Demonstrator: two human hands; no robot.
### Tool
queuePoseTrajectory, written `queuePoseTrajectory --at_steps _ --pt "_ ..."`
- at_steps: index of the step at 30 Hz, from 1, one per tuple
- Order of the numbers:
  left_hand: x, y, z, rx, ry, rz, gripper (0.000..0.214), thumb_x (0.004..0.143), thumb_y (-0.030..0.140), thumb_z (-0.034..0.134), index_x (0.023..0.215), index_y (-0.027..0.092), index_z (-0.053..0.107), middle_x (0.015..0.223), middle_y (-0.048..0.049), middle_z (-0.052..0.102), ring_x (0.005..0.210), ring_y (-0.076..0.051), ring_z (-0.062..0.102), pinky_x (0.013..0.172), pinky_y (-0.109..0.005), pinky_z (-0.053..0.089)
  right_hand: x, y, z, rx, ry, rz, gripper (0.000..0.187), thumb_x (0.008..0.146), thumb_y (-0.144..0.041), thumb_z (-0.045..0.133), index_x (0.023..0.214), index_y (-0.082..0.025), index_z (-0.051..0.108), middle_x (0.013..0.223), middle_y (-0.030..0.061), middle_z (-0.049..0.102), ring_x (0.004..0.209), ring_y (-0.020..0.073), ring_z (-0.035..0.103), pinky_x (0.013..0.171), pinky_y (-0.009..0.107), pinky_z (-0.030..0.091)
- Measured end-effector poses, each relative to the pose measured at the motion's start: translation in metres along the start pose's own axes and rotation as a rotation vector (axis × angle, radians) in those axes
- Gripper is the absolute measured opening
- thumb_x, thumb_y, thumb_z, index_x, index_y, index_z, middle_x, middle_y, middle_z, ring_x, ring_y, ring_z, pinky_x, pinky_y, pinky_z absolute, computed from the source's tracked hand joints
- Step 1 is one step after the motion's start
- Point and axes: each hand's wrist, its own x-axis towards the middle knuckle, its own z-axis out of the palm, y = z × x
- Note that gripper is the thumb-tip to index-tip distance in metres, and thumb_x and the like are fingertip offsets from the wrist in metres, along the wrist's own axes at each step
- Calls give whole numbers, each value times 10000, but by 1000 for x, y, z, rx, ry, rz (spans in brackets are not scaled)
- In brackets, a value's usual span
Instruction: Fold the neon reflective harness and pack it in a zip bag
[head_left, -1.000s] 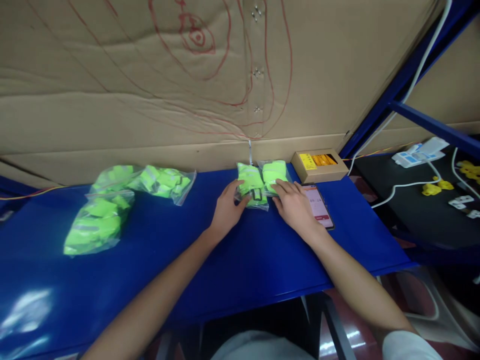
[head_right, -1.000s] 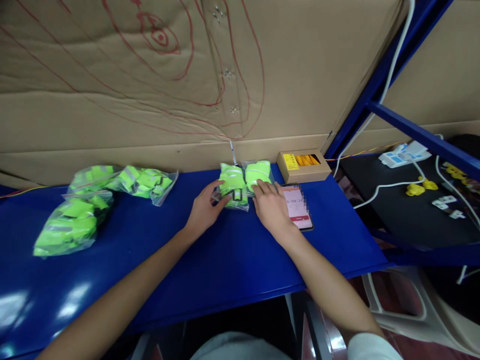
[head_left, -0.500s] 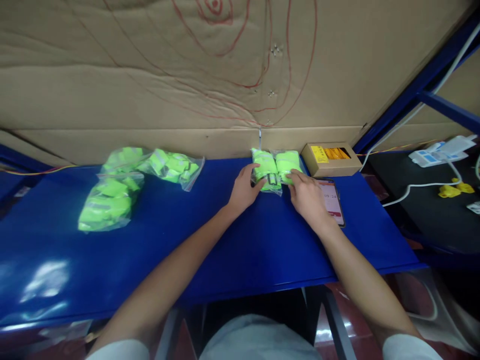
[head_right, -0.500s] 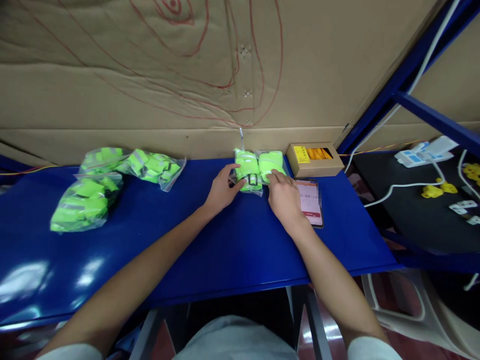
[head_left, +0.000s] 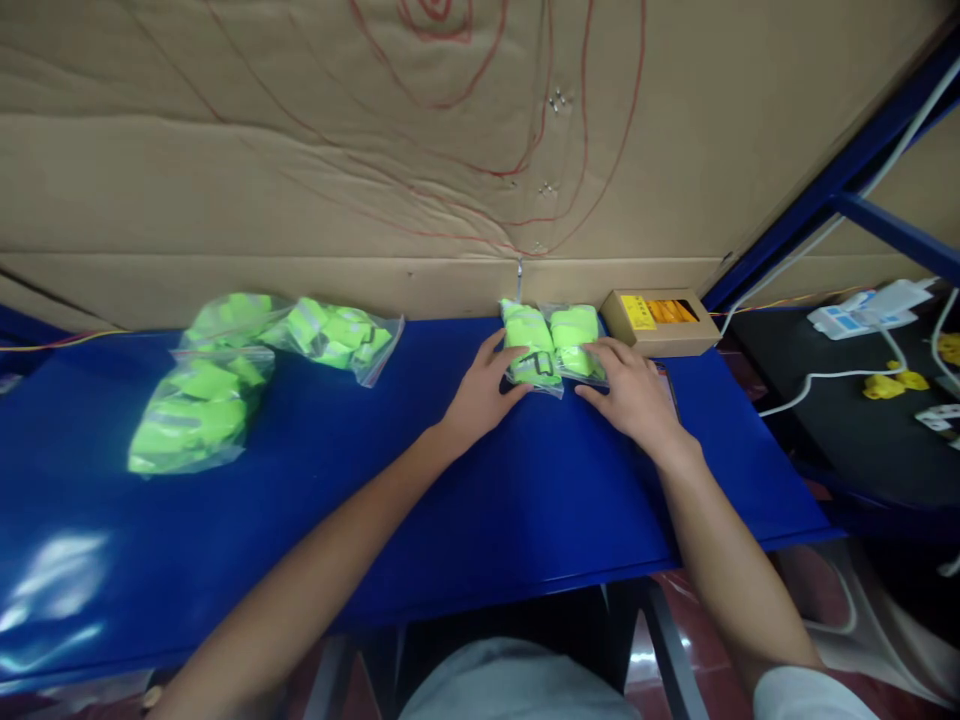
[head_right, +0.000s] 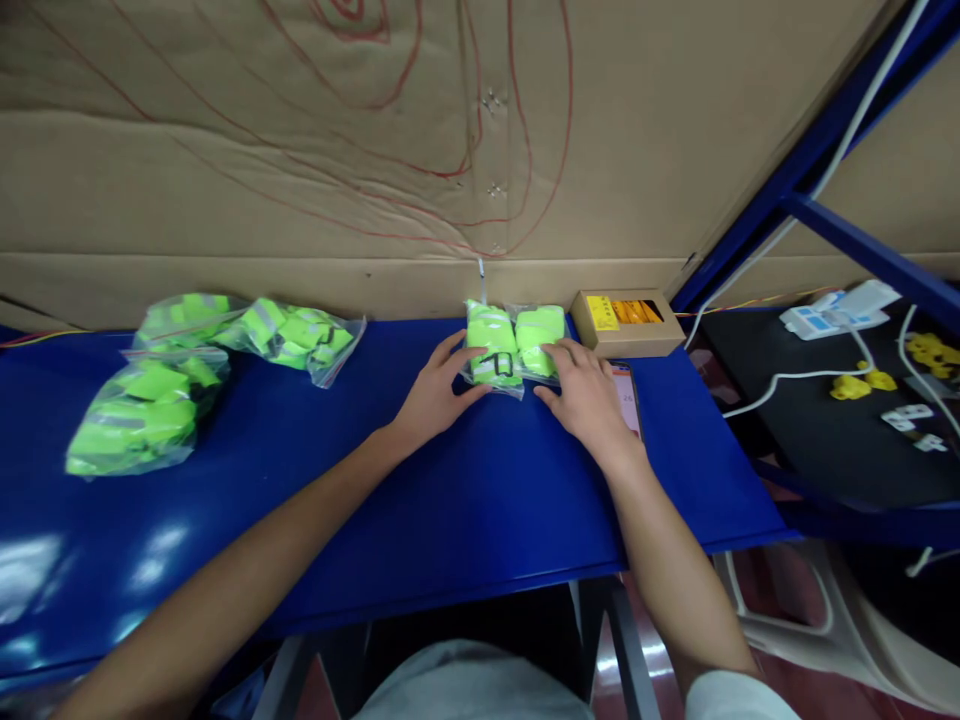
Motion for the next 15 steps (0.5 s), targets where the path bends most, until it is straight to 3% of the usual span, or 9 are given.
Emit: queuePoseTrajectory --at_steps 8,12,15 --pt "11 11 20 -20 23 -38 512 875 194 814 1344 233 611 1589 -165 429 1421 -331 570 1169 -491 540 1 20 -3 4 -70 144 803 911 -348 759 1621 -193 416 1503 199 648 1367 410 623 1092 585 495" --pt "9 20 18 -35 9 -18 498 903 295 795 1356 248 593 1593 -158 420 1462 -339 531 1192 -499 523 2 20 -4 20 10 126 719 929 -372 736 1576 -180 491 1471 210 662 1335 411 637 1051 571 521" --pt "8 25 12 -33 16 -15 579 915 410 784 1422 241 560 1609 -173 413 1482 -352 513 1211 -515 503 2 3 -3 46 100 67 469 996 -372 658 1406 -145 650 1331 191 723 1230 381 677 1019 525 535"
